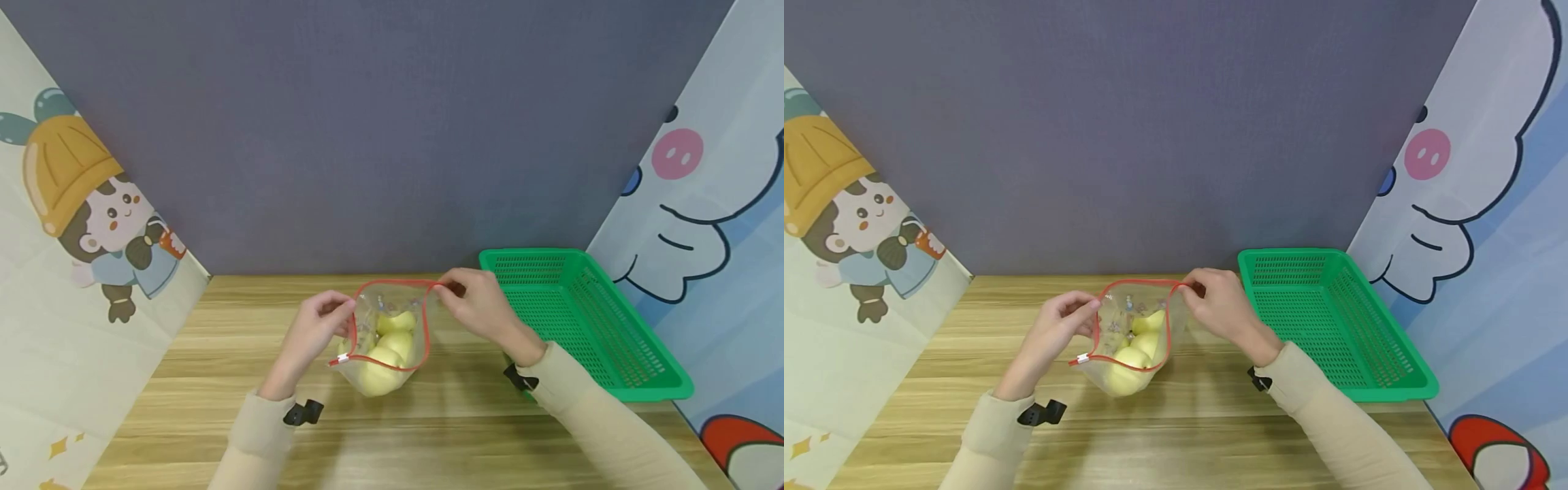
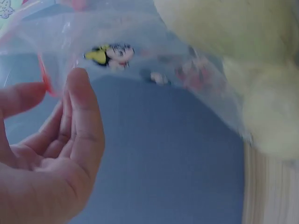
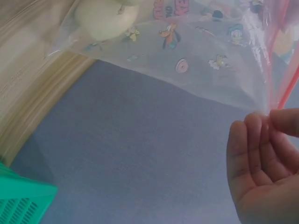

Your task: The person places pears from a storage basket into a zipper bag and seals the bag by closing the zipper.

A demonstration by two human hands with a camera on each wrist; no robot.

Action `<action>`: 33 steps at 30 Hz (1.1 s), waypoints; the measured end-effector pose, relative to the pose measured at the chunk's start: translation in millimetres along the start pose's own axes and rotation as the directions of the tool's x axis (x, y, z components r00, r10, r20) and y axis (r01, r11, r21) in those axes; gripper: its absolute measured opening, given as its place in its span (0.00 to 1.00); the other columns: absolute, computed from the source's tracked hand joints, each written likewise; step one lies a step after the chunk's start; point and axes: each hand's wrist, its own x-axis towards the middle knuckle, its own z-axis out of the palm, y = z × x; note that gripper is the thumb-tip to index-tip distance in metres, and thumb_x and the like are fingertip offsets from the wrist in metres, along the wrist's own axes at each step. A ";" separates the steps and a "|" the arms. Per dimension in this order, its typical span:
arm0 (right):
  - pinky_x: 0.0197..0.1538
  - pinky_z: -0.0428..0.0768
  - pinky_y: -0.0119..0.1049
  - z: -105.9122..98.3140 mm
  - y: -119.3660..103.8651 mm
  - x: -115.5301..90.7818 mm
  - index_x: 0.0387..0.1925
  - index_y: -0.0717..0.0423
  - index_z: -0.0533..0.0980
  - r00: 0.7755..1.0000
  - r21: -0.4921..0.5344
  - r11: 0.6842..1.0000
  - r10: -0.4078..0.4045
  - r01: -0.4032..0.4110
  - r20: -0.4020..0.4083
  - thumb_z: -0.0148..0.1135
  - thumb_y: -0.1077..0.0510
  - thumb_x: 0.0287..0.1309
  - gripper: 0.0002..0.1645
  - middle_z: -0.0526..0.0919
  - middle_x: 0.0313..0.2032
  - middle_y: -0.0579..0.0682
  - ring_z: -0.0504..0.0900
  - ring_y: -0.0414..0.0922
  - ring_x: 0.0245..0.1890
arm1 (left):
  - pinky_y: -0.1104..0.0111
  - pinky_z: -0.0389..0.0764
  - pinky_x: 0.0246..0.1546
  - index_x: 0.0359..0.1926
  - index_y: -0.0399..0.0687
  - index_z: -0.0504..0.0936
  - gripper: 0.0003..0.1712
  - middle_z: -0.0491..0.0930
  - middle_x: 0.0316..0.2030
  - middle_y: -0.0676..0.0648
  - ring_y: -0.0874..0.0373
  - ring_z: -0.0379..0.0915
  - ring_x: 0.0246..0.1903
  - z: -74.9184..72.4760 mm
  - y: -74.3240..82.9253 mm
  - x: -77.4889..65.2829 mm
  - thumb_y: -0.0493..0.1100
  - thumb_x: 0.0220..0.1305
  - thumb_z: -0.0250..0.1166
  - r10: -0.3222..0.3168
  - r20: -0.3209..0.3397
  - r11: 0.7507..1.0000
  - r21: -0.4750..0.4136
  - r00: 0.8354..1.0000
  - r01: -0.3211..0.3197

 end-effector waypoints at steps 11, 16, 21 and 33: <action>0.23 0.75 0.37 -6.2 4.7 2.1 0.35 0.58 0.86 0.987 -0.041 0.987 0.152 -0.154 -0.046 0.62 0.61 0.65 0.08 0.83 0.23 0.45 0.75 0.42 0.19 | 0.62 0.87 0.41 0.47 0.38 0.83 0.11 0.84 0.38 0.44 0.51 0.83 0.37 -18.0 -2.0 -21.3 0.41 0.70 0.67 0.147 0.185 0.976 0.133 0.972 -0.173; 0.24 0.75 0.37 -6.1 5.8 3.5 0.35 0.58 0.86 0.984 -0.053 0.983 0.171 -0.174 -0.053 0.61 0.61 0.64 0.09 0.83 0.23 0.45 0.75 0.42 0.19 | 0.66 0.86 0.42 0.45 0.43 0.84 0.14 0.83 0.38 0.48 0.57 0.81 0.39 -12.9 0.6 -27.6 0.43 0.61 0.75 0.181 0.342 0.950 0.181 0.922 -0.254; 0.25 0.76 0.37 -6.9 6.4 3.6 0.35 0.58 0.86 0.982 -0.049 0.981 0.183 -0.186 -0.053 0.61 0.60 0.64 0.09 0.83 0.24 0.45 0.76 0.42 0.21 | 0.66 0.86 0.40 0.40 0.48 0.84 0.10 0.83 0.34 0.54 0.60 0.80 0.35 -5.2 1.4 -28.8 0.45 0.62 0.75 0.189 0.384 0.925 0.239 0.904 -0.295; 0.26 0.77 0.40 -18.8 10.4 0.5 0.37 0.56 0.86 0.972 -0.047 0.972 0.226 -0.229 -0.059 0.62 0.57 0.67 0.09 0.84 0.25 0.46 0.78 0.44 0.23 | 0.67 0.84 0.35 0.40 0.47 0.86 0.02 0.84 0.33 0.53 0.58 0.80 0.33 -6.1 7.3 -19.4 0.39 0.67 0.70 0.222 0.188 0.912 0.307 0.957 -0.272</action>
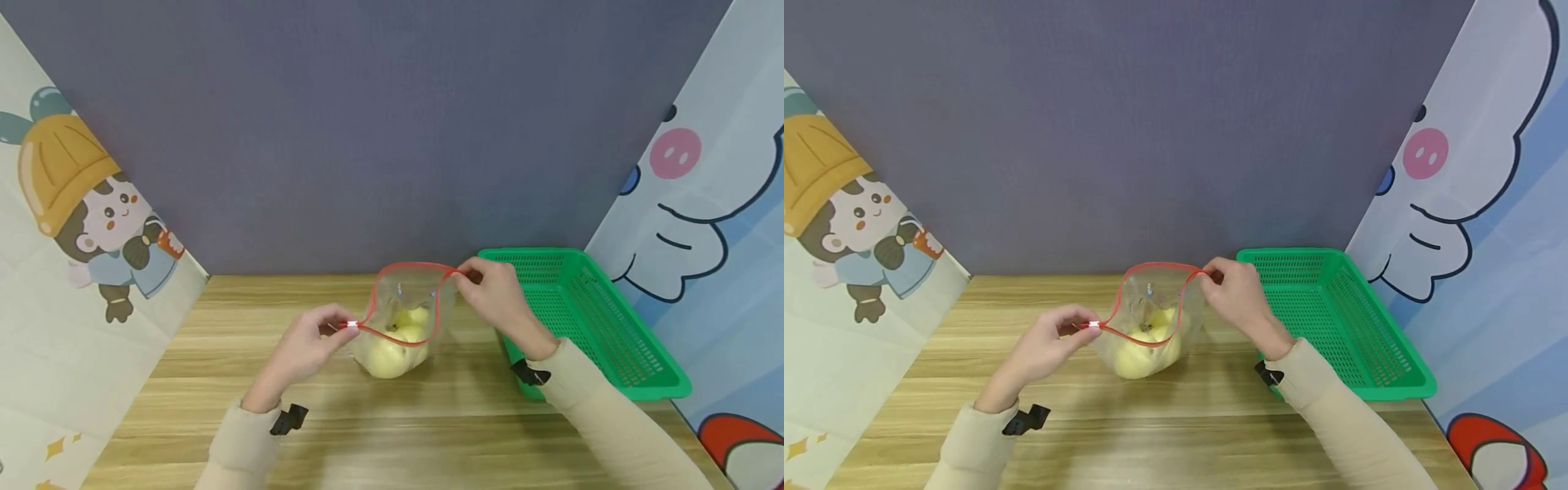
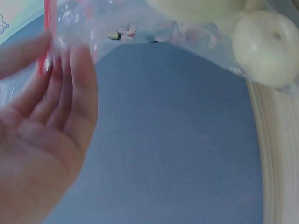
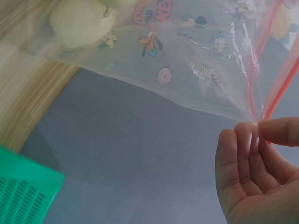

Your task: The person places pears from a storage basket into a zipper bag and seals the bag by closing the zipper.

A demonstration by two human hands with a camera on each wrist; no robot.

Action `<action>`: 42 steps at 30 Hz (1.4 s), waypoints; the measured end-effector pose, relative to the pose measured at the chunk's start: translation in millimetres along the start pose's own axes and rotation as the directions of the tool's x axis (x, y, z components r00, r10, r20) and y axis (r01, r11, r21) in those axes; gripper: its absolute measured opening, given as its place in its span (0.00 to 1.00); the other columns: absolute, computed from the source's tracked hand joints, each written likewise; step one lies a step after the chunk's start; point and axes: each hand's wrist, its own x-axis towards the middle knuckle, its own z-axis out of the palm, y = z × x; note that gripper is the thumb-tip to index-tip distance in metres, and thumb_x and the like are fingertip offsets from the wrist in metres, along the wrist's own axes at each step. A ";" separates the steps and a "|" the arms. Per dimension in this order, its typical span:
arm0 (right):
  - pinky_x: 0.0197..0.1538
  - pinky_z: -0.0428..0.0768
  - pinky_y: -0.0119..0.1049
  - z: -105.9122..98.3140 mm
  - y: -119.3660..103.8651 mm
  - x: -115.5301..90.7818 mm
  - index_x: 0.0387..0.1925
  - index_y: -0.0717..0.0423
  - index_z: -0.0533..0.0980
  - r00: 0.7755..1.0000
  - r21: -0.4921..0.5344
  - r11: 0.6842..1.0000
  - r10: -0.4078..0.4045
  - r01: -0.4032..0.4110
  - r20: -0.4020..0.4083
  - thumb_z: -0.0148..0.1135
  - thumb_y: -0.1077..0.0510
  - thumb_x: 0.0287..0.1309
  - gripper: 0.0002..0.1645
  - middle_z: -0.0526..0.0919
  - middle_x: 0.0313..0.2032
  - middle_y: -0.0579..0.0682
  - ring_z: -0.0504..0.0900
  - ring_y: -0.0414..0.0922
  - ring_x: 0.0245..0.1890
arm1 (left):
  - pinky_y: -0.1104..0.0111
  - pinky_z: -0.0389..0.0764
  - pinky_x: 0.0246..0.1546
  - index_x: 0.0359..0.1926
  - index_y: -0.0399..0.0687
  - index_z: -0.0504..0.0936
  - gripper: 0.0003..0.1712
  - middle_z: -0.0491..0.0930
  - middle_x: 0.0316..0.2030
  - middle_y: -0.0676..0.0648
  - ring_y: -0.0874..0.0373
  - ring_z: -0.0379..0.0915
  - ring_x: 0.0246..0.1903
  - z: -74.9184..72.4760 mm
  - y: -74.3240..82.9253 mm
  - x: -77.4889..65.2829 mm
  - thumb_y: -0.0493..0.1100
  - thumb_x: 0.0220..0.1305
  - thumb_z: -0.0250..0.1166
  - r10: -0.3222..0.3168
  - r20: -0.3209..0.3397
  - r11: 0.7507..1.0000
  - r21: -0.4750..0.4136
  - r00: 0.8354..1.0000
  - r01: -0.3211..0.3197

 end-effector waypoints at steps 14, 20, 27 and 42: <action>0.35 0.78 0.43 -27.0 13.0 -3.8 0.37 0.54 0.85 0.999 0.009 0.999 0.039 -0.039 -0.036 0.60 0.57 0.69 0.10 0.86 0.31 0.49 0.80 0.46 0.30 | 0.69 0.79 0.37 0.44 0.41 0.84 0.05 0.79 0.33 0.45 0.54 0.73 0.34 -19.4 2.6 25.9 0.37 0.70 0.67 0.006 -0.248 1.000 -0.008 0.969 -0.008; 0.32 0.76 0.42 -35.9 15.9 -7.9 0.35 0.53 0.85 0.996 0.014 0.997 0.075 -0.074 -0.044 0.57 0.58 0.68 0.11 0.85 0.29 0.50 0.77 0.48 0.28 | 0.68 0.76 0.33 0.47 0.44 0.84 0.07 0.79 0.35 0.43 0.51 0.72 0.32 -24.5 0.8 33.4 0.40 0.72 0.65 -0.032 -0.273 0.999 -0.024 0.961 0.026; 0.28 0.74 0.41 -38.0 19.6 -9.9 0.36 0.53 0.85 0.995 0.007 0.995 0.095 -0.095 -0.029 0.56 0.57 0.69 0.12 0.84 0.27 0.49 0.76 0.48 0.26 | 0.68 0.74 0.29 0.49 0.43 0.85 0.09 0.81 0.36 0.42 0.50 0.72 0.32 -25.8 -0.3 39.5 0.39 0.73 0.63 -0.037 -0.284 0.999 -0.013 0.958 0.035; 0.26 0.74 0.42 -42.1 27.5 -6.2 0.39 0.50 0.84 0.994 -0.004 0.994 0.108 -0.108 0.015 0.57 0.51 0.73 0.12 0.83 0.27 0.48 0.75 0.49 0.23 | 0.72 0.84 0.31 0.42 0.36 0.87 0.06 0.85 0.34 0.40 0.50 0.82 0.32 -27.6 0.3 43.1 0.35 0.69 0.66 -0.093 -0.371 0.995 -0.075 0.924 0.070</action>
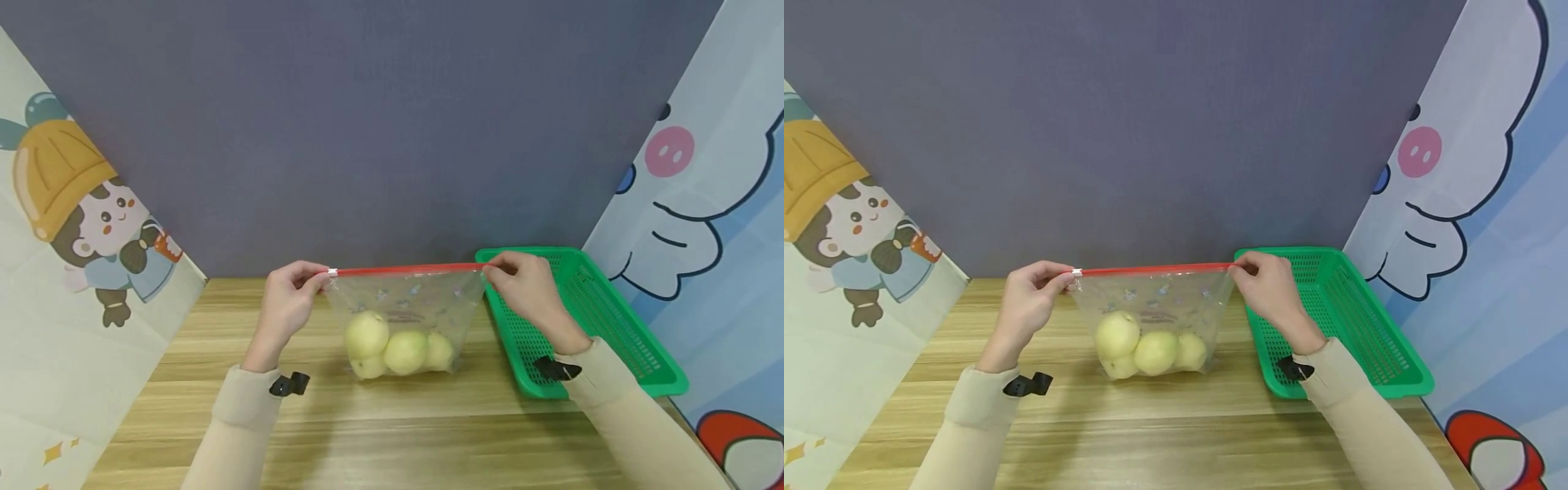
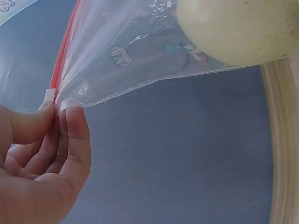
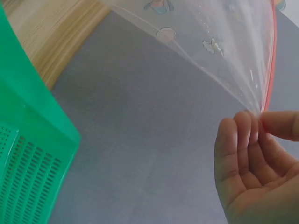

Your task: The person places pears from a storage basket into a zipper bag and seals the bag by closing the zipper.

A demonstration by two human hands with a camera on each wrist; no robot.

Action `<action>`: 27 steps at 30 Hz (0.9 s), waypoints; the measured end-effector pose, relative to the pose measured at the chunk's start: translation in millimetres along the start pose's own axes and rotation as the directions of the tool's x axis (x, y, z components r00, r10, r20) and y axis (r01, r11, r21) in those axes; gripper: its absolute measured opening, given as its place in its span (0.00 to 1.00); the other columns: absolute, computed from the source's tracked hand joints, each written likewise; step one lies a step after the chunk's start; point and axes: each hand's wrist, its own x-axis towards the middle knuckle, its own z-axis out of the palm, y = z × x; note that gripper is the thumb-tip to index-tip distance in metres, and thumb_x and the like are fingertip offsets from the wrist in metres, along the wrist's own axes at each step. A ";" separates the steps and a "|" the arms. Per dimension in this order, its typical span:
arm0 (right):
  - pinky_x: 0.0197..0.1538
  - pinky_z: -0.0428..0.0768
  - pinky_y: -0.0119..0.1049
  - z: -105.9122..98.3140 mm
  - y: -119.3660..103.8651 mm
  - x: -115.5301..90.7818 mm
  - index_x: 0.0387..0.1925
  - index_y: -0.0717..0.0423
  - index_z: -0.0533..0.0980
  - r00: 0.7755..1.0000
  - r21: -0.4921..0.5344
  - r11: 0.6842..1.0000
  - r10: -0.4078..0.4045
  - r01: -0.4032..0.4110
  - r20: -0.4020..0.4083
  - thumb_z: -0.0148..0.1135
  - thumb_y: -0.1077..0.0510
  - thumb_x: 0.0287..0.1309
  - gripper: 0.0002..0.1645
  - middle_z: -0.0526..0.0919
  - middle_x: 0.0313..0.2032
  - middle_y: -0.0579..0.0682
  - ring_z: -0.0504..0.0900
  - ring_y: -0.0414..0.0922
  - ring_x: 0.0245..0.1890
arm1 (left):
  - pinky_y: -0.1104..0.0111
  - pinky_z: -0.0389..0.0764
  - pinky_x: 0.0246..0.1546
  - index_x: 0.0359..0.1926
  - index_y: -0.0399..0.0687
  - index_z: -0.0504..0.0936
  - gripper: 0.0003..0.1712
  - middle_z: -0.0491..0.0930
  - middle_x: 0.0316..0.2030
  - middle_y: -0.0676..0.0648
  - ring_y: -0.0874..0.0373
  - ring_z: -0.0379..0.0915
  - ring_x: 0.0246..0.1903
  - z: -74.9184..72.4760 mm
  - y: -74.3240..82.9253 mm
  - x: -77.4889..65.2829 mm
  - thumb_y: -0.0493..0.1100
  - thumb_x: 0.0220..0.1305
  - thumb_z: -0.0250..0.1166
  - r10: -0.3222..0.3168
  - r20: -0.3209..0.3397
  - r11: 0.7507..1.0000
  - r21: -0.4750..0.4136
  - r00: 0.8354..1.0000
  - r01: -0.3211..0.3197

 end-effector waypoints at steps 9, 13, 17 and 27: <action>0.26 0.73 0.42 -0.8 0.9 1.1 0.40 0.50 0.84 1.000 -0.010 1.000 0.010 -0.010 0.015 0.56 0.48 0.74 0.14 0.83 0.28 0.48 0.75 0.49 0.23 | 0.71 0.85 0.32 0.41 0.34 0.86 0.05 0.85 0.33 0.39 0.51 0.81 0.31 0.5 0.1 1.6 0.34 0.69 0.66 -0.007 -0.016 1.000 -0.026 1.000 0.007; 0.35 0.77 0.43 -1.6 0.3 2.9 0.44 0.52 0.84 1.000 -0.035 0.999 0.008 -0.007 0.021 0.56 0.48 0.74 0.15 0.86 0.34 0.50 0.79 0.48 0.32 | 0.72 0.85 0.32 0.41 0.33 0.86 0.05 0.85 0.33 0.38 0.51 0.81 0.31 2.6 -1.1 2.2 0.33 0.69 0.66 -0.012 -0.021 0.999 -0.033 1.000 0.011; 0.41 0.79 0.46 -3.8 -4.3 2.3 0.48 0.55 0.82 0.999 -0.054 0.999 -0.006 0.008 0.037 0.55 0.50 0.74 0.16 0.86 0.40 0.53 0.81 0.50 0.39 | 0.72 0.85 0.32 0.40 0.34 0.86 0.05 0.85 0.33 0.38 0.51 0.81 0.31 5.0 0.3 1.5 0.34 0.69 0.66 -0.013 -0.023 0.999 -0.036 1.000 0.013; 0.47 0.78 0.52 4.5 -46.7 -0.2 0.52 0.59 0.81 0.981 -0.190 0.964 -0.192 0.188 0.001 0.58 0.57 0.69 0.15 0.83 0.47 0.55 0.77 0.54 0.47 | 0.72 0.85 0.32 0.41 0.34 0.86 0.06 0.85 0.34 0.39 0.52 0.80 0.32 10.0 4.1 -0.1 0.35 0.70 0.65 -0.010 -0.021 0.999 -0.054 1.000 0.009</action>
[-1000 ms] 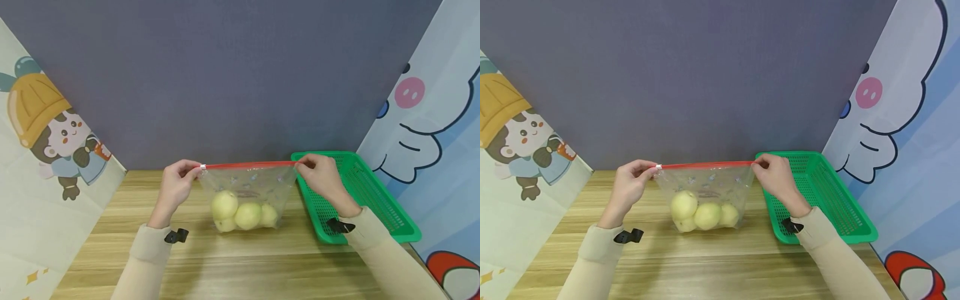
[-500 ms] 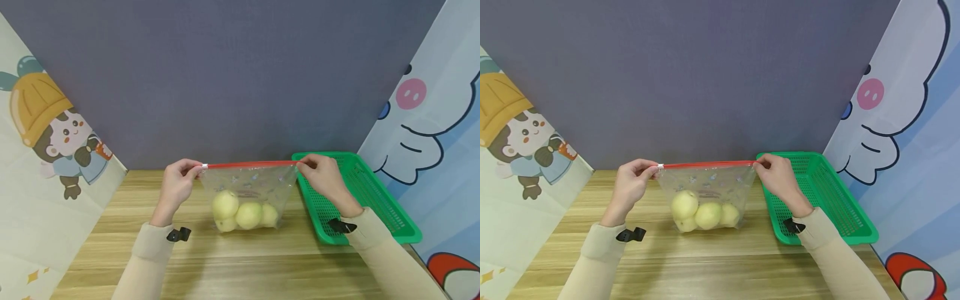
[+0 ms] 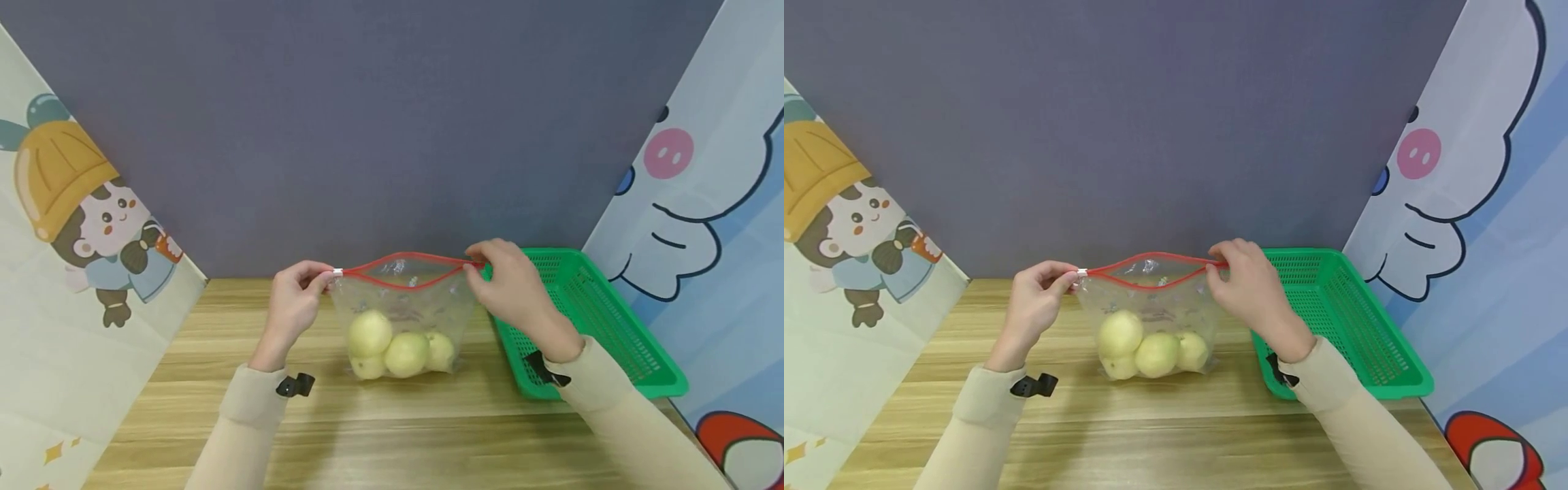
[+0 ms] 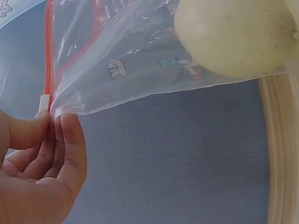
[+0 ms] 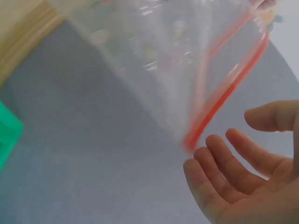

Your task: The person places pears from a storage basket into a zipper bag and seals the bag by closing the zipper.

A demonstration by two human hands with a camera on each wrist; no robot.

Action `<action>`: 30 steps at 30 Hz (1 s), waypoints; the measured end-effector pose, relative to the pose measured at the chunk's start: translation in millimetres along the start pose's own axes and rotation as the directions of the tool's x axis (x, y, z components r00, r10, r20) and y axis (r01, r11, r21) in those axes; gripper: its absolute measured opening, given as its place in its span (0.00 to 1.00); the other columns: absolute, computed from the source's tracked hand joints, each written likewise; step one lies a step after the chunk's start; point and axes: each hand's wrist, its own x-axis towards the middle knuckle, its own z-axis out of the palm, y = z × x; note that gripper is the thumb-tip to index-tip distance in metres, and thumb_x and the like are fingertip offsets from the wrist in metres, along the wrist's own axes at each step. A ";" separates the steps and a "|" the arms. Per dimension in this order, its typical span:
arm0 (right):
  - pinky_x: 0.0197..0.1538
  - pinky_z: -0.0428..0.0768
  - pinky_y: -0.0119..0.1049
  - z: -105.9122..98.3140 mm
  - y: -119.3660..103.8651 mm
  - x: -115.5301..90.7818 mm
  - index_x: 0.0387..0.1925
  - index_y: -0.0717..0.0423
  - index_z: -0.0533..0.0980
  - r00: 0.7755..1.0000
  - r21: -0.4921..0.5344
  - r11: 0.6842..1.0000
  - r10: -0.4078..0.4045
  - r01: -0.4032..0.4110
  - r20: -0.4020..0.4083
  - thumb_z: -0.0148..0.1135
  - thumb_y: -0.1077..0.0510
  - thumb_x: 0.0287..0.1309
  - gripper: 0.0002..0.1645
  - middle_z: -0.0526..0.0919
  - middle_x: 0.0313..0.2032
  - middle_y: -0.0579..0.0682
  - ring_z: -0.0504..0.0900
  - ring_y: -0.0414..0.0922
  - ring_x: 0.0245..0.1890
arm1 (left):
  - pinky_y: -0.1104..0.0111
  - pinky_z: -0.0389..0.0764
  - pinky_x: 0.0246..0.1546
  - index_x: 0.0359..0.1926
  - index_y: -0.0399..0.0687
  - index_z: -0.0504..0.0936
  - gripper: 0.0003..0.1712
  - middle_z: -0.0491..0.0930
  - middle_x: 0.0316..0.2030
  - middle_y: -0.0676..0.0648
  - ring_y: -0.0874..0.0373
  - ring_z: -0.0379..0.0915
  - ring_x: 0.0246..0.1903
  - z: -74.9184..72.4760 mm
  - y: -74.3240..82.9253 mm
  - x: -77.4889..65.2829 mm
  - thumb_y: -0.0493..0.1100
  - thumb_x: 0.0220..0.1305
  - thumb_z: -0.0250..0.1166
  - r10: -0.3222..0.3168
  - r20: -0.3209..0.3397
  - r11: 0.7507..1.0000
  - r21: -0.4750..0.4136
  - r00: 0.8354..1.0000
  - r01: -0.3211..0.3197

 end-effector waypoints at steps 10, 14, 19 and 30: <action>0.44 0.82 0.45 14.8 -53.6 17.5 0.50 0.59 0.83 0.967 -0.078 0.967 -0.232 0.240 0.103 0.67 0.58 0.64 0.15 0.84 0.47 0.53 0.78 0.52 0.48 | 0.74 0.82 0.33 0.43 0.35 0.85 0.07 0.84 0.35 0.39 0.46 0.79 0.35 0.8 -1.3 -3.0 0.35 0.72 0.64 0.020 0.007 1.000 0.006 1.000 -0.020; 0.45 0.82 0.44 23.1 -67.4 26.0 0.52 0.58 0.83 0.954 -0.087 0.959 -0.252 0.268 0.159 0.67 0.57 0.64 0.16 0.83 0.48 0.51 0.78 0.51 0.49 | 0.73 0.80 0.32 0.44 0.38 0.84 0.06 0.83 0.34 0.40 0.48 0.78 0.34 3.0 -3.7 -4.7 0.36 0.72 0.64 0.035 0.014 0.999 -0.008 0.999 -0.035; 0.45 0.83 0.43 32.8 -83.9 34.8 0.53 0.55 0.83 0.946 -0.079 0.962 -0.240 0.262 0.218 0.66 0.55 0.64 0.17 0.83 0.49 0.49 0.78 0.49 0.49 | 0.71 0.82 0.34 0.45 0.36 0.83 0.06 0.83 0.36 0.38 0.54 0.79 0.33 8.0 -9.5 -6.1 0.35 0.72 0.64 0.035 0.013 0.997 -0.075 0.999 -0.034; 0.49 0.84 0.43 52.5 -110.5 53.4 0.58 0.53 0.80 0.908 -0.064 0.972 -0.187 0.226 0.374 0.65 0.52 0.67 0.21 0.81 0.54 0.49 0.79 0.48 0.54 | 0.69 0.87 0.37 0.45 0.31 0.82 0.06 0.84 0.39 0.36 0.58 0.82 0.33 13.9 -14.6 -9.3 0.31 0.72 0.61 -0.009 -0.009 0.985 -0.170 1.000 0.008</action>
